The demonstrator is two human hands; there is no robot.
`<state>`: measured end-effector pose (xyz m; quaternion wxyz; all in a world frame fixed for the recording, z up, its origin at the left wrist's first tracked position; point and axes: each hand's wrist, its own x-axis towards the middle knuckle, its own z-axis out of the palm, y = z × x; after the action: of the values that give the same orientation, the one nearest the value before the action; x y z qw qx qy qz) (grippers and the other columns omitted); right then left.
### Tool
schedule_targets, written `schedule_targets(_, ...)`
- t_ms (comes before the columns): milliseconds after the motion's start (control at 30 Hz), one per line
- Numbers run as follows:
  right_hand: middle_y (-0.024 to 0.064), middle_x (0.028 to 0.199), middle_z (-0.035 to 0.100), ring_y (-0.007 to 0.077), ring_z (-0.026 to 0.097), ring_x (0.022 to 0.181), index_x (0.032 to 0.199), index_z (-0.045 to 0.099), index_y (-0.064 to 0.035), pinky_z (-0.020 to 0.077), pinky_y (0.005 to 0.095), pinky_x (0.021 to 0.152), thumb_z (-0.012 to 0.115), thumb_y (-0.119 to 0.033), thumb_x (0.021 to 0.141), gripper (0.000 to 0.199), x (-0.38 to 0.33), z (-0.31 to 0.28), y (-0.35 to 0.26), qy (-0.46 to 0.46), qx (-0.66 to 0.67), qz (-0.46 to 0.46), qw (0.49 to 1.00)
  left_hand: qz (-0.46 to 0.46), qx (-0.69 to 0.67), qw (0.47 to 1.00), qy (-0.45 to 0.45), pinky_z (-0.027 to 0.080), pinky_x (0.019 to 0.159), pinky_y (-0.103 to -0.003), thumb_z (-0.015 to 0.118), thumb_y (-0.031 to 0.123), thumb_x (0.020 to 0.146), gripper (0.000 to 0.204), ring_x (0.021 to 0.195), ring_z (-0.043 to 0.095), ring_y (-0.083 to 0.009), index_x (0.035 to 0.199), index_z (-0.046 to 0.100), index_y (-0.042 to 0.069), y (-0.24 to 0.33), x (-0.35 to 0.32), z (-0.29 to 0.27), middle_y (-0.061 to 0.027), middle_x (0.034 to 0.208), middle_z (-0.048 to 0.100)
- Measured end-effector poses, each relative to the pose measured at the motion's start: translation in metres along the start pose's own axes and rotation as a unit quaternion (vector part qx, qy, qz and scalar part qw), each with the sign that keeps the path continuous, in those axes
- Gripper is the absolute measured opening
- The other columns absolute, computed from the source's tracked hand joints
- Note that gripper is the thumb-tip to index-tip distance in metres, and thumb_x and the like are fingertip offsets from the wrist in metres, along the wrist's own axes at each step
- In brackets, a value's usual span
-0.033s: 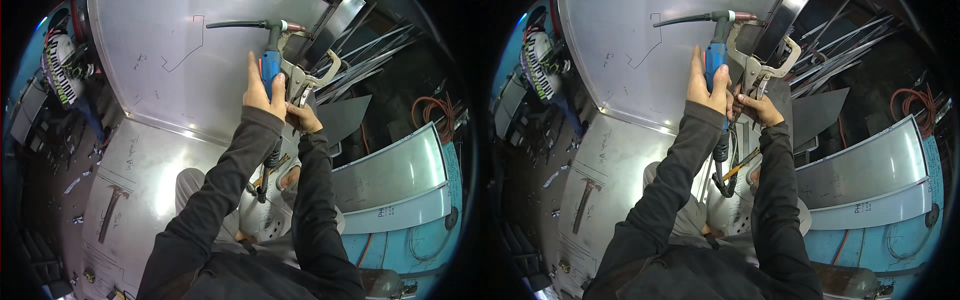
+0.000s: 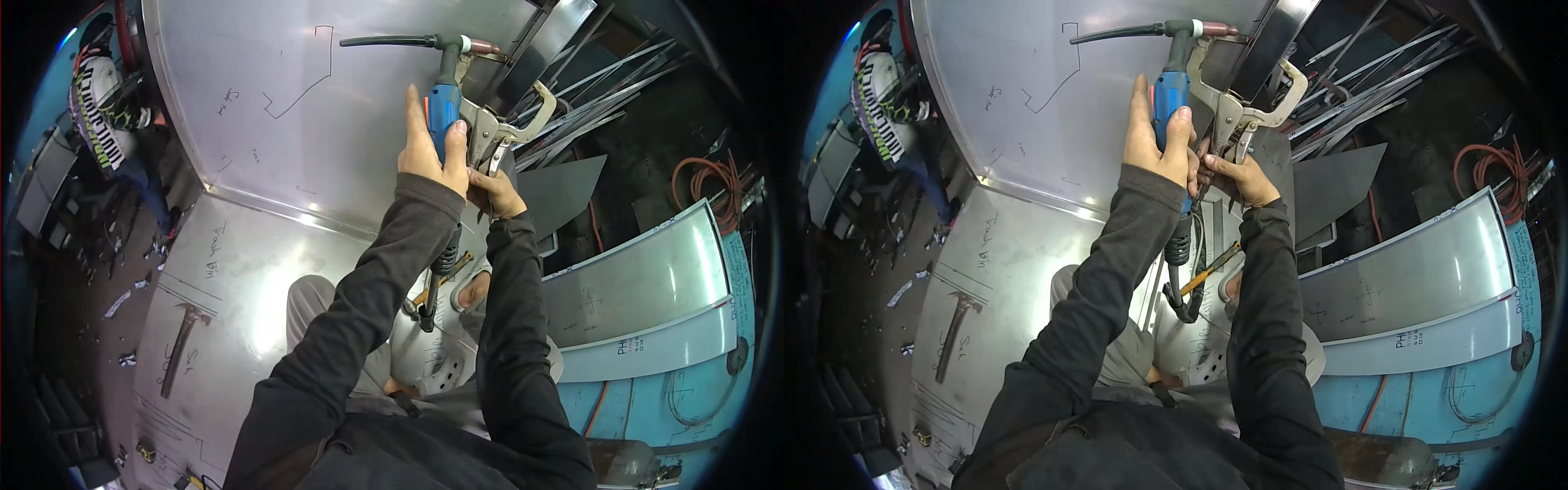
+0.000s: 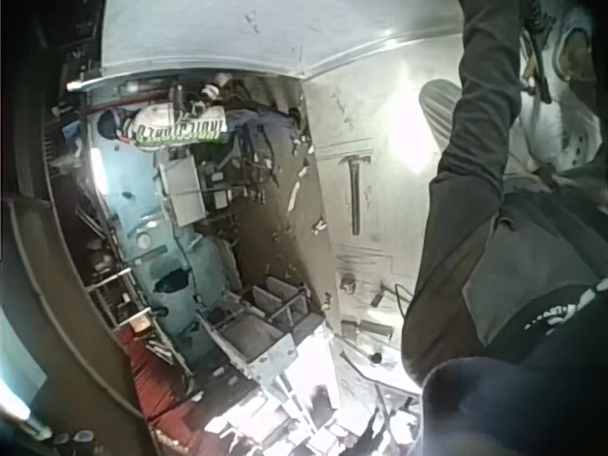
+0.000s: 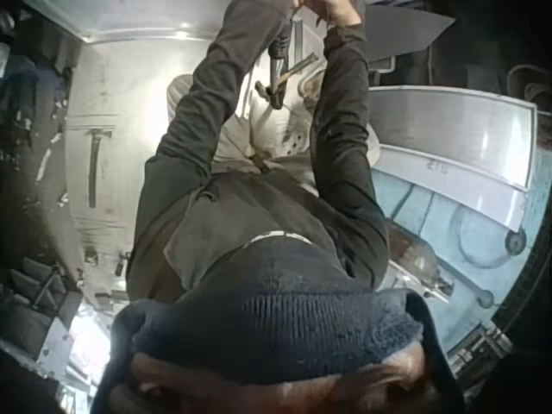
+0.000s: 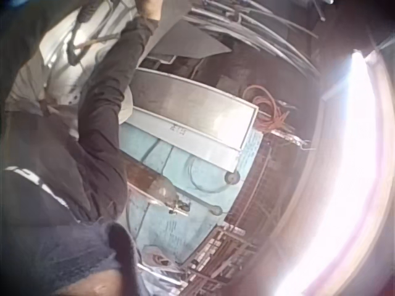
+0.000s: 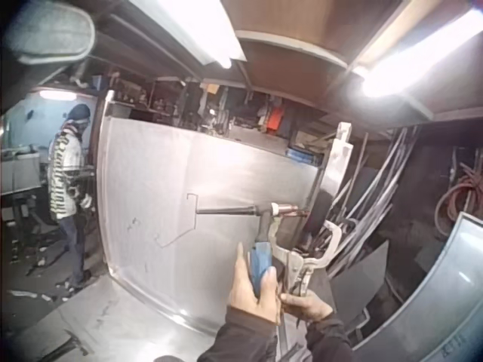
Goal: Assembling and welding metal sheets using a TIG welder, clamps, and a hammer.
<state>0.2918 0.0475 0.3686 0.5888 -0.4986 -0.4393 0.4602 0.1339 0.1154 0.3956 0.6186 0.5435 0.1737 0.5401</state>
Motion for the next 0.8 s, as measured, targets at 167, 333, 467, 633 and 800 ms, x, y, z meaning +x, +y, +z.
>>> schedule_targets(167, 0.0044, 0.084, 0.058, 0.0149, 0.056, 0.075, 0.1, 0.053, -0.0033, 0.0457, 0.0277, 0.07, 0.057, -0.016, 0.089, 0.017, -0.001, -0.001, 0.0, -0.013, 0.004, 0.003, 1.0, -0.003, 0.014, 1.0, -0.014, 0.048, 0.083, -0.043, 0.051, 0.026, 0.088, 0.069, 0.092, 0.062, -0.0413, 0.142, 0.017, 0.001, -0.005, 0.005, 0.005, -0.0321, 0.112, 0.055)
schedule_targets(333, 0.0041, 0.086, 0.059, 0.0145, 0.057, 0.075, 0.101, 0.055, -0.002, 0.047, 0.0281, 0.072, 0.058, -0.015, 0.089, 0.018, 0.0, -0.005, 0.002, 0.02, -0.01, 0.017, 1.0, 0.02, 0.059, 0.998, -0.025, 0.047, 0.088, -0.043, 0.052, 0.027, 0.088, 0.069, 0.099, 0.059, -0.0428, 0.142, 0.018, 0.001, -0.006, 0.014, 0.008, -0.0285, 0.123, 0.051)
schedule_targets(467, 0.0042, 0.086, 0.06, 0.0148, 0.059, 0.076, 0.1, 0.056, -0.0015, 0.0473, 0.028, 0.073, 0.058, -0.015, 0.089, 0.017, -0.001, -0.006, 0.002, 0.019, -0.013, 0.02, 1.0, 0.015, 0.042, 0.999, -0.023, 0.044, 0.093, -0.043, 0.051, 0.028, 0.088, 0.068, 0.105, 0.056, -0.0428, 0.142, 0.019, 0.001, -0.011, 0.015, 0.009, -0.0259, 0.127, 0.049)
schedule_targets(633, 0.0048, 0.085, 0.06, 0.0158, 0.06, 0.076, 0.099, 0.056, -0.0016, 0.0472, 0.0276, 0.073, 0.057, -0.015, 0.089, 0.017, -0.002, -0.005, 0.0, 0.008, -0.003, 0.022, 1.0, 0.007, 0.038, 0.999, -0.032, 0.044, 0.094, -0.042, 0.051, 0.028, 0.089, 0.068, 0.106, 0.056, -0.0426, 0.142, 0.02, 0.001, -0.016, 0.016, 0.01, -0.026, 0.127, 0.049)
schedule_targets(800, 0.0056, 0.083, 0.06, 0.0165, 0.06, 0.074, 0.099, 0.056, -0.0009, 0.0477, 0.0277, 0.071, 0.057, -0.017, 0.089, 0.018, -0.002, -0.004, -0.003, -0.027, 0.004, 0.008, 1.0, 0.051, 0.064, 0.996, -0.032, 0.039, 0.031, -0.025, 0.051, 0.018, 0.092, 0.065, 0.039, 0.044, -0.0079, 0.144, 0.014, 0.007, -0.015, 0.017, 0.01, -0.0067, 0.073, 0.05)
